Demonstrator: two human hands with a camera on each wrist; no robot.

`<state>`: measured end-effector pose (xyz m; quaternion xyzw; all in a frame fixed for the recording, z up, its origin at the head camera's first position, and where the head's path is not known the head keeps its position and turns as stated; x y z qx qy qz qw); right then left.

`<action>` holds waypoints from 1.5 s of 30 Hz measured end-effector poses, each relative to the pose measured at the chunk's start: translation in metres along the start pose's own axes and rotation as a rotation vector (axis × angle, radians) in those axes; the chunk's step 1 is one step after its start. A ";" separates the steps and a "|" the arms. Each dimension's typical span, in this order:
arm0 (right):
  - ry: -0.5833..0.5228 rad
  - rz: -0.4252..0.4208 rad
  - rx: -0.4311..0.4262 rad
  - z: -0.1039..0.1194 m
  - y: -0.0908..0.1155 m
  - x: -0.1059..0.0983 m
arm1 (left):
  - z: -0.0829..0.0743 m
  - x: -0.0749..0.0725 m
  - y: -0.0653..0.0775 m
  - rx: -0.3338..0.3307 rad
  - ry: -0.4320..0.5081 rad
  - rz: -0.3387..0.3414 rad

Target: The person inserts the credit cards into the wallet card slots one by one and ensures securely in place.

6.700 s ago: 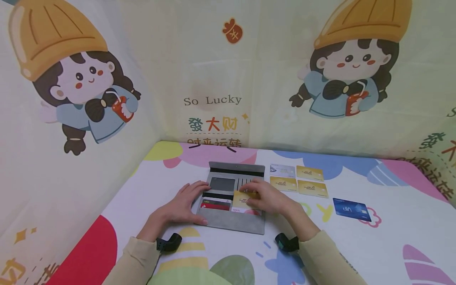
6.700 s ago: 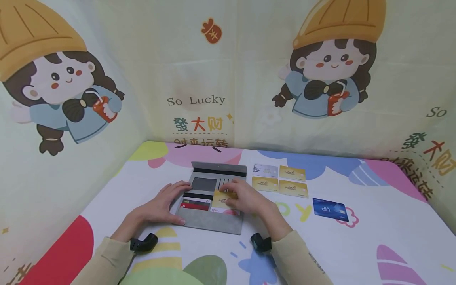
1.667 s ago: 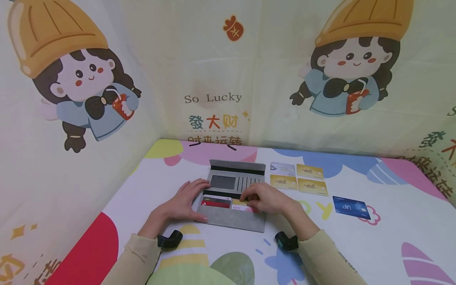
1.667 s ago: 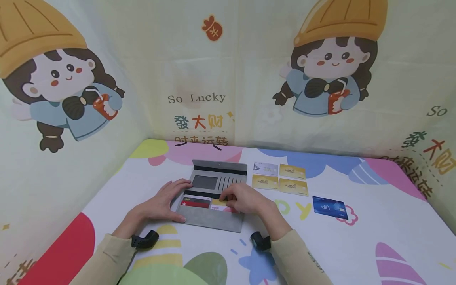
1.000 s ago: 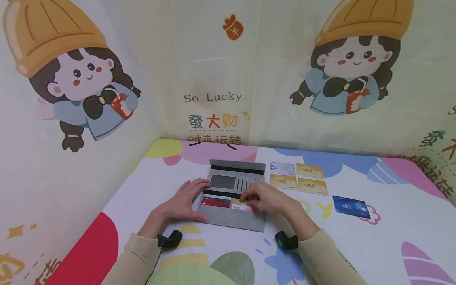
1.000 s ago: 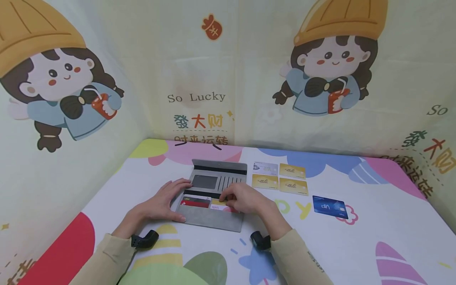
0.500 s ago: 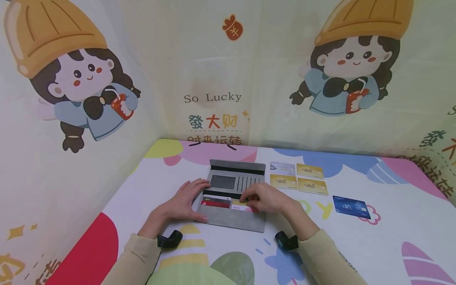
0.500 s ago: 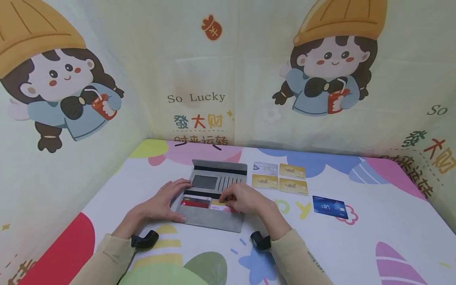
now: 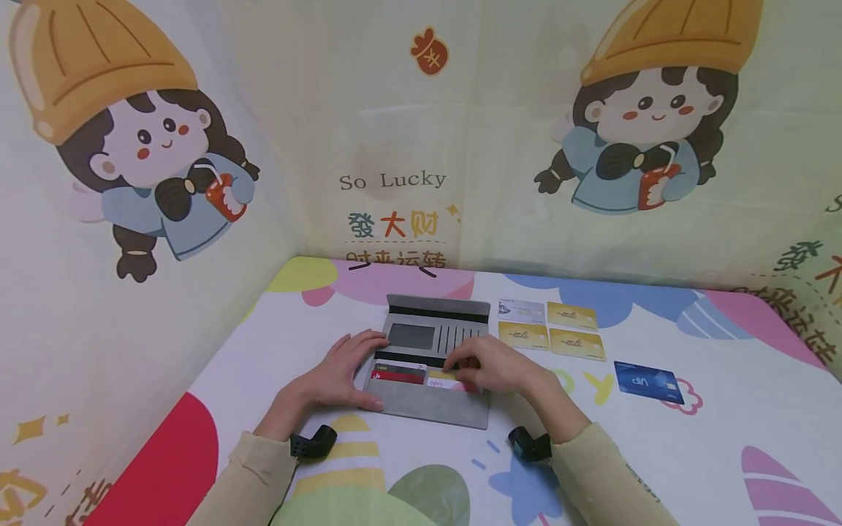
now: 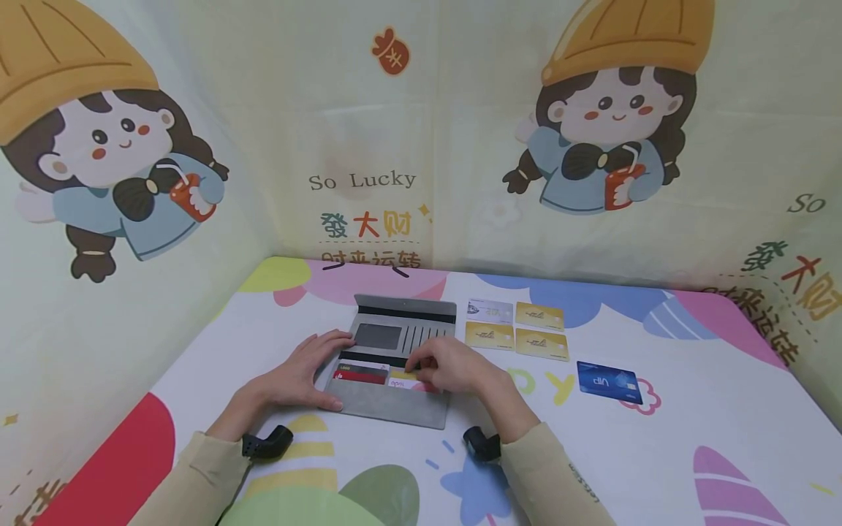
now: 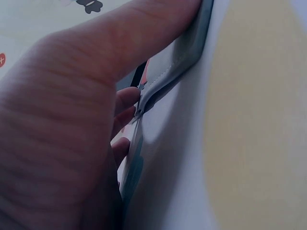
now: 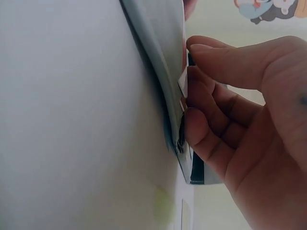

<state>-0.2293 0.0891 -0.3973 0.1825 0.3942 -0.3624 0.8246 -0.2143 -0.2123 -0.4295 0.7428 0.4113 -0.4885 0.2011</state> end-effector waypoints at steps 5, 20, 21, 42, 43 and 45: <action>-0.010 -0.019 0.011 -0.003 0.000 -0.003 | 0.001 0.000 0.000 0.003 -0.005 0.000; -0.026 -0.068 0.038 -0.008 0.003 -0.012 | 0.002 -0.002 0.000 0.004 -0.005 -0.002; -0.026 -0.072 0.036 -0.009 0.003 -0.013 | 0.002 -0.002 0.000 0.005 -0.006 -0.001; -0.110 -0.070 0.038 -0.015 0.016 -0.029 | 0.000 -0.001 0.001 0.010 -0.004 0.008; -0.113 -0.071 0.043 -0.016 0.017 -0.029 | 0.000 -0.001 0.001 0.009 -0.006 0.008; -0.119 -0.074 0.048 -0.017 0.019 -0.031 | 0.000 -0.001 0.001 0.006 -0.005 0.008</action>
Point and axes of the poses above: each hand's wrist, its own y-axis away from the middle knuckle, its own x-axis out of the palm, z = x × y, the point moved 1 cm from there along -y, towards the middle knuckle, and after that the axes turned 2 degrees about x, right-handed, at the moved point
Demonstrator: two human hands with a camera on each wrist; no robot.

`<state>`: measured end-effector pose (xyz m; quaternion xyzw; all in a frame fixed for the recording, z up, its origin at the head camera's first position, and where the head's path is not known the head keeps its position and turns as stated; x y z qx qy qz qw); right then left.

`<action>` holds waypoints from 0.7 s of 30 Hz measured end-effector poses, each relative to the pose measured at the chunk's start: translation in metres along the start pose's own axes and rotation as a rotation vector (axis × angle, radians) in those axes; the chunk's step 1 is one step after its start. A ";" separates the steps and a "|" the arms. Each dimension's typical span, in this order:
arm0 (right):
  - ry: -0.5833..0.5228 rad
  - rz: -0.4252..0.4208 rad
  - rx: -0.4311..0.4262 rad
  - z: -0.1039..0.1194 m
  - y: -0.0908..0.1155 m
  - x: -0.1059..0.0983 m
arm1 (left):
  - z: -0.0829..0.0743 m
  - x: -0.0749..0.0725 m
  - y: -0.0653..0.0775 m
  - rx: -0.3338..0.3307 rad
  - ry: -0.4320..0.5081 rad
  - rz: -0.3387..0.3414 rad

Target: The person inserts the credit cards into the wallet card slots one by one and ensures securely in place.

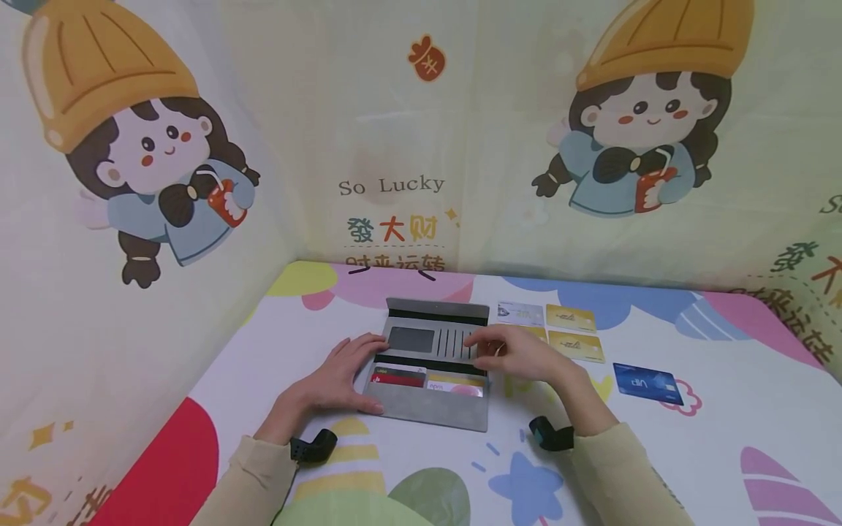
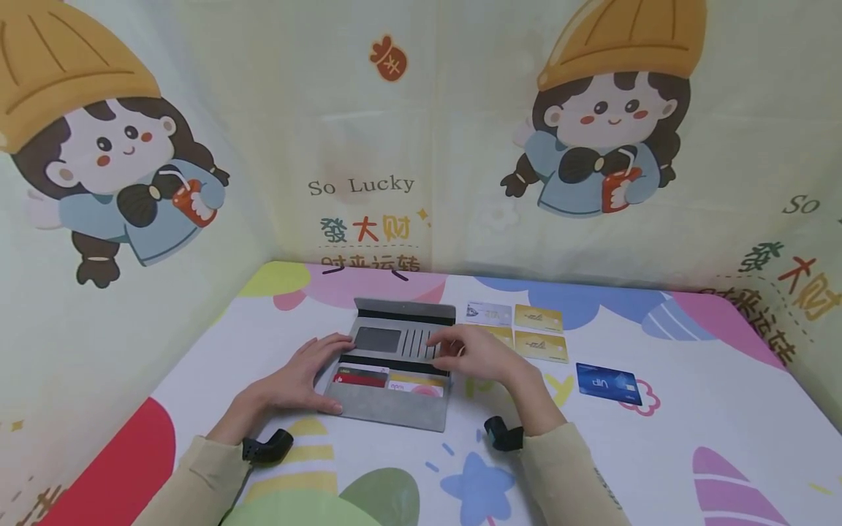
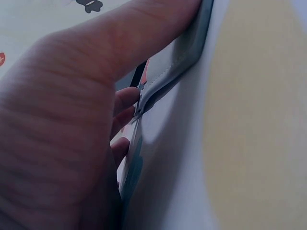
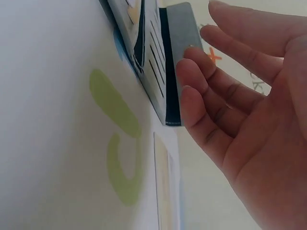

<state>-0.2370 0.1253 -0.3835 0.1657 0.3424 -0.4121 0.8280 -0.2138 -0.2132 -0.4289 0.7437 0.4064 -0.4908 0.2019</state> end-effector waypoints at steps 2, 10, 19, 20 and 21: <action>0.002 -0.003 0.003 -0.001 0.002 -0.002 | 0.000 0.001 0.000 -0.005 0.004 0.001; -0.003 -0.009 -0.029 -0.006 0.012 -0.012 | 0.000 0.002 0.000 -0.007 0.007 0.002; -0.010 -0.028 -0.041 -0.019 0.031 -0.028 | 0.000 0.002 0.001 0.000 0.010 -0.013; -0.009 -0.032 -0.040 -0.020 0.034 -0.031 | 0.000 0.002 0.001 0.001 0.007 -0.011; -0.009 -0.038 -0.039 -0.022 0.036 -0.033 | -0.001 0.002 0.000 0.000 0.007 -0.010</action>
Point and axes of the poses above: each hand's wrist, its own y-axis away from the middle knuckle, its own x-axis out of the palm, z = x × y, the point moved 1 cm from there along -y, towards the middle knuckle, and after that the axes turned 2 degrees about x, right-handed, at the moved point
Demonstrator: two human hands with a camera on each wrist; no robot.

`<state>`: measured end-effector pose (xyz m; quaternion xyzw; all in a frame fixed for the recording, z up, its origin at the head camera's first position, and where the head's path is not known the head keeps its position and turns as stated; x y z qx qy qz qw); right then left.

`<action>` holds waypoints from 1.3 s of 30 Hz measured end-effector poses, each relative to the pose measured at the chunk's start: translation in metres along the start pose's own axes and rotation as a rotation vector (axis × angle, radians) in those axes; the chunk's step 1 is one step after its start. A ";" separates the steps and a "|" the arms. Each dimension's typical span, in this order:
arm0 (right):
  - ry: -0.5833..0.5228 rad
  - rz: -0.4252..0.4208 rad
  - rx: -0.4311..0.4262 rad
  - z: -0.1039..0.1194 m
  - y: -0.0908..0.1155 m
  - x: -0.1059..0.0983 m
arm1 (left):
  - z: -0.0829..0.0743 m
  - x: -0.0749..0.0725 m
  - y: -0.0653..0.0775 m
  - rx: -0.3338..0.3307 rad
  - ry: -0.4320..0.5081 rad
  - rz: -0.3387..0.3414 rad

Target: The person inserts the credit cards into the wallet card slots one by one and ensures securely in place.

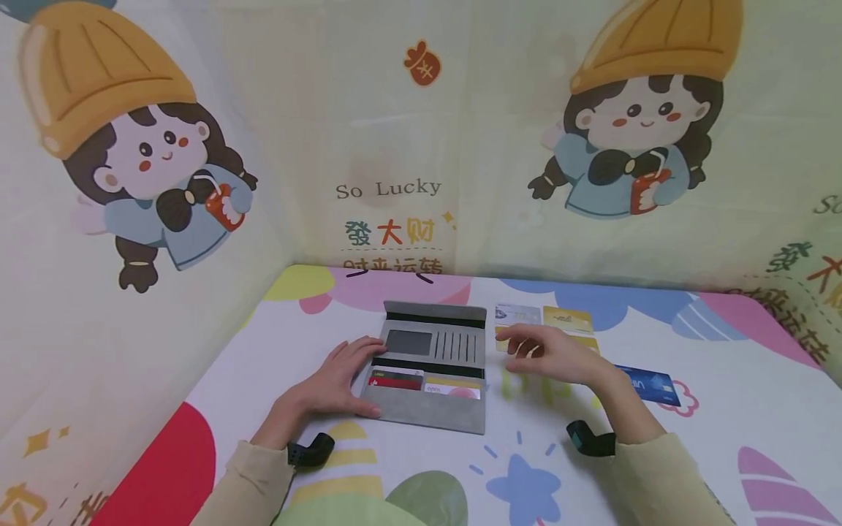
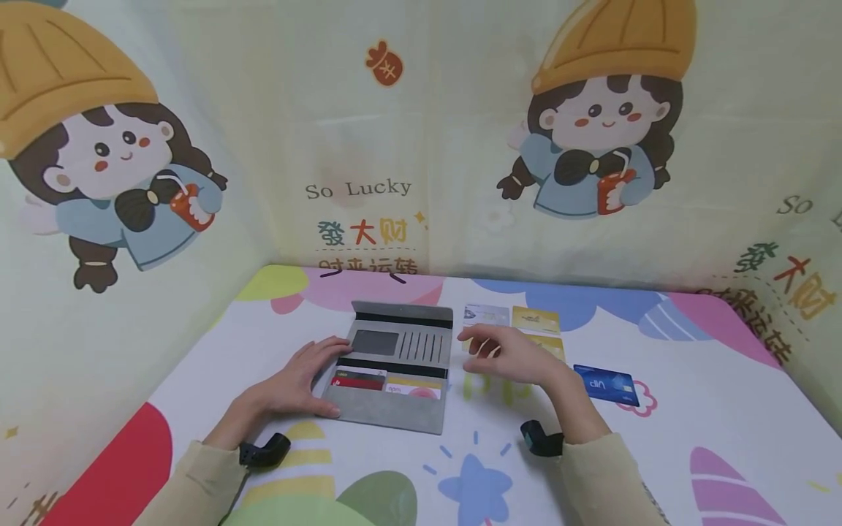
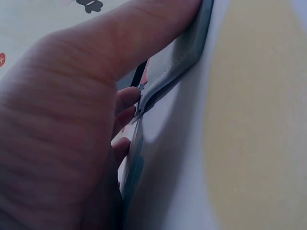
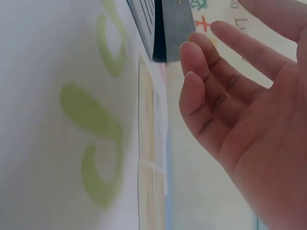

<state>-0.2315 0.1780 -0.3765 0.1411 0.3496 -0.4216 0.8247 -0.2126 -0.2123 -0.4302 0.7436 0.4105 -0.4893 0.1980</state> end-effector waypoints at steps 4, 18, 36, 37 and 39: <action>-0.021 -0.014 0.012 -0.007 0.011 -0.006 | -0.001 0.001 -0.001 -0.007 0.003 0.006; -0.032 -0.056 0.070 -0.034 0.046 -0.025 | 0.000 0.003 -0.001 0.006 0.008 -0.003; 0.062 -0.164 0.205 -0.051 0.088 -0.053 | -0.001 -0.002 -0.001 0.014 -0.003 -0.002; 0.062 -0.159 0.216 -0.053 0.090 -0.053 | -0.001 -0.002 -0.001 0.017 0.002 -0.005; 0.066 -0.150 0.231 -0.056 0.093 -0.055 | -0.002 -0.002 -0.001 0.018 0.007 -0.007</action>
Point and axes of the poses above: each hand's wrist, its own y-axis away from the middle knuckle, its own x-axis out of the palm, z = x × y, the point moved 1 cm from there along -y, towards the middle knuckle, and after that the axes turned 2 degrees about x, right-handed, at the moved point
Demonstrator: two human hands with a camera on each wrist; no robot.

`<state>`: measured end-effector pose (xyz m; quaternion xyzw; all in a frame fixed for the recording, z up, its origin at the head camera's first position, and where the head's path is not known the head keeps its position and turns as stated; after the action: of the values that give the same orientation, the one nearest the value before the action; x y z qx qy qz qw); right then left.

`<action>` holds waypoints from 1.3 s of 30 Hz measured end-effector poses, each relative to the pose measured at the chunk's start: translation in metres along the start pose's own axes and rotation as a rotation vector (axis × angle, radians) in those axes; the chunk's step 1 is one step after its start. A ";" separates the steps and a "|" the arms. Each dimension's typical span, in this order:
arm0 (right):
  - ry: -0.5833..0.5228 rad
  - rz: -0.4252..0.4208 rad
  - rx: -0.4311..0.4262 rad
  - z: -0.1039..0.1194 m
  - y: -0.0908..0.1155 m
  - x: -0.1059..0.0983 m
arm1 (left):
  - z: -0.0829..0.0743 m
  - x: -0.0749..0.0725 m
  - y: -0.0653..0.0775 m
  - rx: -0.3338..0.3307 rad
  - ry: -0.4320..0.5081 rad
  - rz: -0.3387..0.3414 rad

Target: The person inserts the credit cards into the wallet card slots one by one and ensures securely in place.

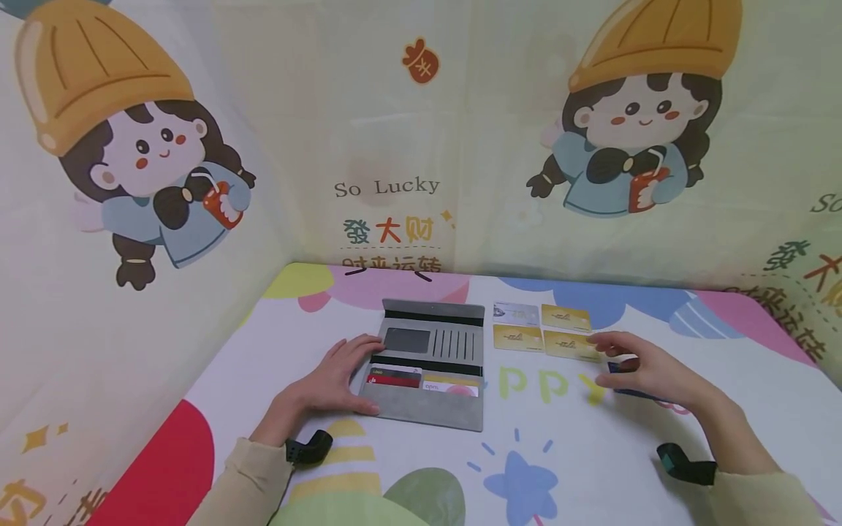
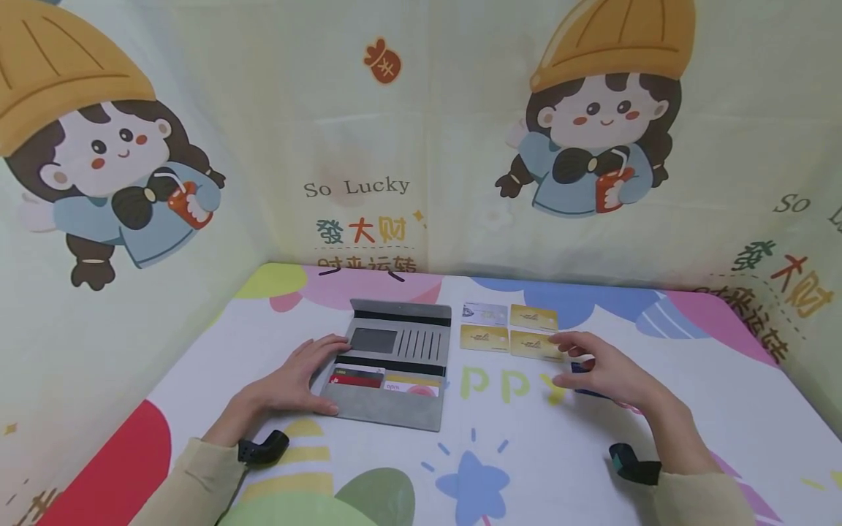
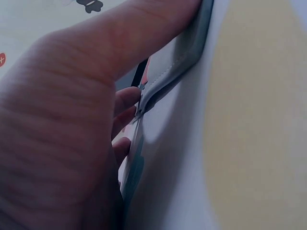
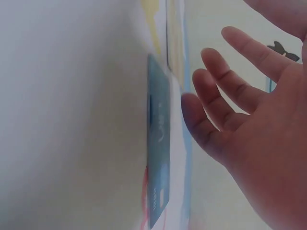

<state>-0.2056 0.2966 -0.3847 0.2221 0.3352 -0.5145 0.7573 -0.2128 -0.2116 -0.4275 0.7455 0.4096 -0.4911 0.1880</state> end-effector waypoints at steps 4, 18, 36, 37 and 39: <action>0.038 -0.003 0.016 -0.008 0.004 -0.003 | 0.000 0.001 0.000 0.002 0.004 -0.001; 0.077 0.008 0.114 -0.026 0.014 -0.008 | 0.000 -0.001 0.002 -0.017 -0.001 0.010; 0.138 0.020 0.145 -0.043 0.017 -0.009 | 0.001 0.001 0.000 -0.013 -0.018 0.012; 0.149 0.023 0.145 -0.043 0.017 -0.009 | 0.001 0.001 0.000 -0.014 -0.020 0.013; 0.160 0.027 0.145 -0.043 0.016 -0.010 | 0.001 0.001 0.000 -0.017 -0.019 0.012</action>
<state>-0.2046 0.3378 -0.4065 0.3211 0.3534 -0.5080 0.7169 -0.2136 -0.2121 -0.4291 0.7416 0.4076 -0.4934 0.2009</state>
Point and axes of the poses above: each hand's wrist, its own y-axis away from the middle knuckle, its own x-axis out of the palm, z = x × y, the point moved 1 cm from there along -y, towards the middle knuckle, and after that the axes turned 2 degrees about x, right-handed, at the moved point
